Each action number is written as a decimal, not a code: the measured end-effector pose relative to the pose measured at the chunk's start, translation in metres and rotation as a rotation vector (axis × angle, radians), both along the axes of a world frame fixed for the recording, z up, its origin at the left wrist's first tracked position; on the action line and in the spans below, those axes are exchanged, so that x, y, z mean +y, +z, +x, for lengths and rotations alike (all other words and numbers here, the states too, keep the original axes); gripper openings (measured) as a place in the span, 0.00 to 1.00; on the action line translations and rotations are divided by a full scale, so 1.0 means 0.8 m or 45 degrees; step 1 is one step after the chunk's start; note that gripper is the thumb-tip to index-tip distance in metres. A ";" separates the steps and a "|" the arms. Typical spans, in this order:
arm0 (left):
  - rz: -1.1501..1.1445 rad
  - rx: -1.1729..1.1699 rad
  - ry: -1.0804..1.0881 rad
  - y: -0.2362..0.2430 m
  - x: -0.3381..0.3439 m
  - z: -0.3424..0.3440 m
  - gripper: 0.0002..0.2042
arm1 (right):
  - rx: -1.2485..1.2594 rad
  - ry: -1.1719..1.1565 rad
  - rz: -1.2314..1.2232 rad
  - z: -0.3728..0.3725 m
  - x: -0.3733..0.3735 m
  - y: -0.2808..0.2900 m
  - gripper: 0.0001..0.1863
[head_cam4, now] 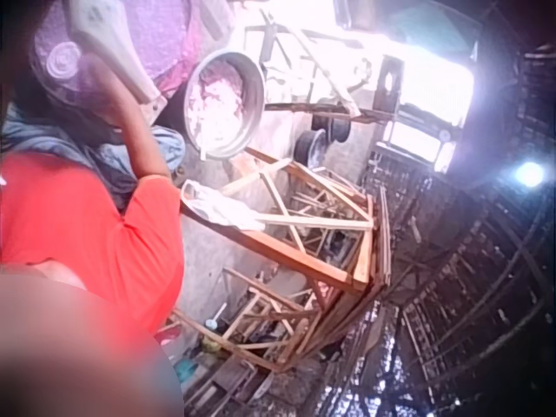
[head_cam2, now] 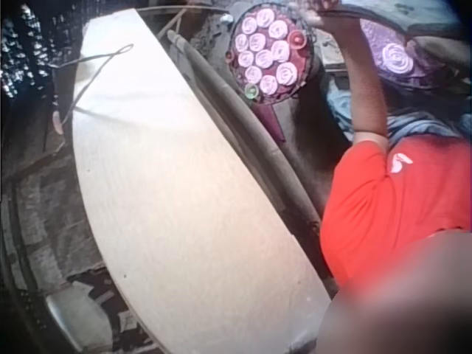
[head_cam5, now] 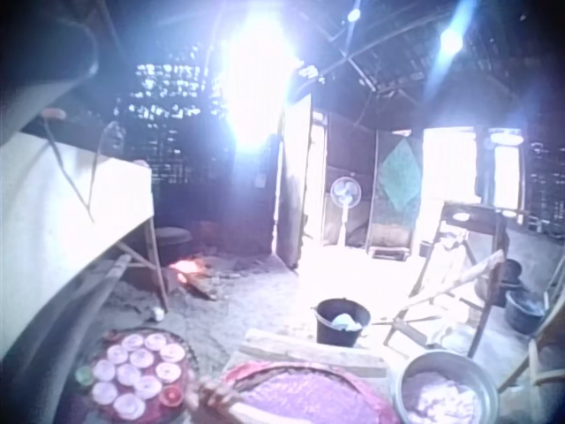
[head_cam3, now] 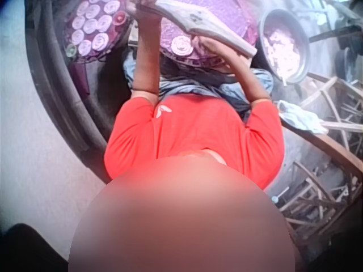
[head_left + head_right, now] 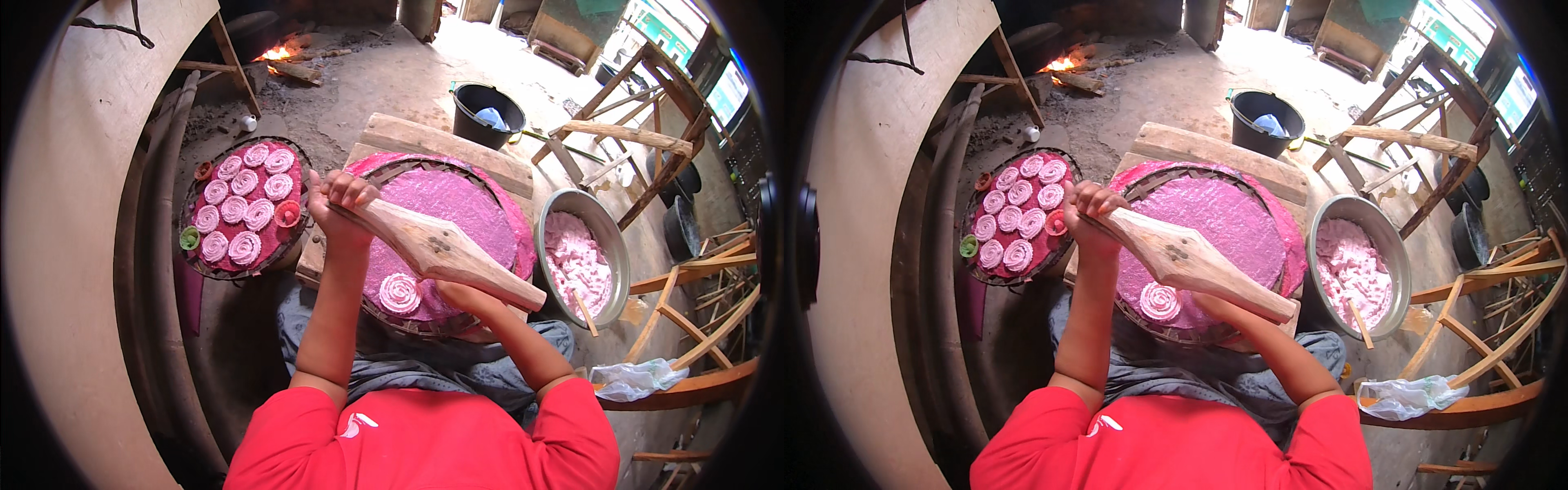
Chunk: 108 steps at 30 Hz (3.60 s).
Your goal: The person scoops pink paste from a metal bowl and uses a wooden tool to shape it into rose-like rolls on a pink mat. They arrange the shaped rolls on woven trays and continue the process repeatedly.
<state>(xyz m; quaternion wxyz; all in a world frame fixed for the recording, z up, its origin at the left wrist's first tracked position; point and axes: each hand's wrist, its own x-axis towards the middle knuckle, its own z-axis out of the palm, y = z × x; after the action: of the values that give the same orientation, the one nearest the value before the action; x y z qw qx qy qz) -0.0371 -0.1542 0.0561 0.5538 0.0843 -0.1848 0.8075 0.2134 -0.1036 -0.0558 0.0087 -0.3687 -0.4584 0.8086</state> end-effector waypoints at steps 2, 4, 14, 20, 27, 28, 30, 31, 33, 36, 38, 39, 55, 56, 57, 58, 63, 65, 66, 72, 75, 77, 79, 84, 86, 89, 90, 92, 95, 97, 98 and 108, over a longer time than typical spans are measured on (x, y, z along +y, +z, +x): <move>0.049 0.020 -0.012 0.014 -0.008 -0.006 0.23 | 0.047 0.019 -0.100 -0.010 -0.003 0.005 0.25; 0.145 0.010 -0.059 0.023 -0.015 -0.010 0.24 | 0.104 0.020 -0.192 -0.019 -0.010 0.017 0.26; -0.079 0.280 0.103 0.086 -0.036 -0.024 0.24 | 0.267 0.293 0.249 0.057 -0.007 0.208 0.35; -0.274 2.564 0.229 0.042 -0.103 0.065 0.28 | 0.061 0.269 0.691 0.107 -0.046 0.244 0.26; -0.549 2.035 -0.561 -0.010 -0.134 0.166 0.09 | 0.000 0.102 0.584 0.111 0.006 0.134 0.32; -0.559 1.868 -0.746 -0.004 -0.134 0.175 0.08 | 0.226 0.072 0.713 0.090 0.016 0.116 0.37; -0.597 1.661 -0.840 0.007 -0.130 0.195 0.06 | 0.257 0.013 0.616 0.063 0.023 0.103 0.42; -0.615 1.555 -0.889 0.011 -0.128 0.200 0.10 | 0.195 0.096 0.615 0.049 0.022 0.109 0.41; -0.497 1.167 -1.530 0.017 -0.116 0.189 0.16 | 0.543 -0.061 1.120 0.031 0.014 0.145 0.34; -0.328 0.710 -2.041 0.021 -0.084 0.153 0.13 | 0.992 0.291 1.433 0.041 -0.016 0.239 0.43; -0.429 1.273 -1.919 0.029 -0.071 0.142 0.06 | 0.876 0.606 1.887 0.044 -0.043 0.290 0.45; -0.449 1.510 -1.845 0.036 -0.064 0.139 0.05 | 0.797 0.611 1.795 0.042 -0.047 0.307 0.41; -0.650 1.803 0.020 0.034 -0.021 0.118 0.16 | 1.099 -1.837 0.833 0.184 0.113 0.237 0.12; -0.544 1.639 0.091 0.032 -0.014 0.134 0.17 | 1.124 -1.982 0.659 0.165 0.111 0.213 0.13; -0.531 1.900 0.515 0.035 -0.005 0.148 0.17 | 1.127 -1.938 0.642 0.145 0.109 0.190 0.15; -0.340 2.348 1.373 0.042 0.006 0.155 0.17 | 0.953 -2.014 0.577 0.121 0.106 0.166 0.17; -0.365 1.215 0.877 0.097 0.025 0.121 0.09 | -0.558 -1.112 1.930 0.199 0.090 0.087 0.26; -0.521 1.406 0.952 0.105 0.026 0.106 0.10 | -2.000 -0.393 1.692 0.279 0.085 0.063 0.17; -0.597 1.637 1.011 0.104 0.026 0.104 0.11 | -2.074 -0.092 1.364 0.317 0.085 0.054 0.16; -0.603 2.143 1.251 0.082 0.036 0.127 0.16 | -2.041 -0.290 1.348 0.373 0.074 0.050 0.14; -0.763 2.128 1.061 0.083 0.037 0.113 0.17 | -1.985 -0.065 1.384 0.376 0.067 0.094 0.14; -0.625 2.145 1.220 0.085 0.040 0.095 0.17 | -1.798 -0.117 1.414 0.372 0.060 0.108 0.15; -0.493 2.309 1.414 0.091 0.046 0.076 0.18 | -1.663 -0.171 1.432 0.367 0.055 0.105 0.15; 0.097 2.884 1.953 0.123 0.064 0.068 0.16 | -1.397 -0.316 1.467 0.329 0.059 0.045 0.13; 0.136 2.941 1.663 0.135 0.073 0.088 0.15 | -1.282 -0.327 1.467 0.314 0.068 0.033 0.13; 0.232 2.889 1.613 0.139 0.091 0.125 0.11 | -1.206 -0.296 1.425 0.305 0.074 0.042 0.14; 0.230 2.885 1.602 0.136 0.097 0.136 0.12 | -1.153 -0.269 1.404 0.305 0.074 0.052 0.14; 0.357 2.953 1.759 0.130 0.105 0.144 0.15 | -1.145 -0.245 1.333 0.323 0.061 0.083 0.16; 0.283 3.191 1.558 0.116 0.108 0.136 0.19 | -1.065 -0.289 1.261 0.363 0.035 0.148 0.18; 0.292 3.278 1.602 0.107 0.109 0.128 0.18 | -0.700 -0.239 1.421 0.379 0.017 0.194 0.18; 0.293 3.321 1.607 0.104 0.109 0.123 0.18 | -0.564 -0.215 1.310 0.377 0.011 0.215 0.18; 0.168 3.279 1.773 0.108 0.060 0.102 0.19 | -0.720 0.130 2.322 0.184 0.005 0.314 0.18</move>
<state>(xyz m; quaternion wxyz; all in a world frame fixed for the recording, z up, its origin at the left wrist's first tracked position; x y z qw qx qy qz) 0.0444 -0.1062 0.1422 -0.1654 0.8266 0.4681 0.2649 0.3605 -0.0996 0.1957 0.1461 -0.3813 -0.9126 0.0207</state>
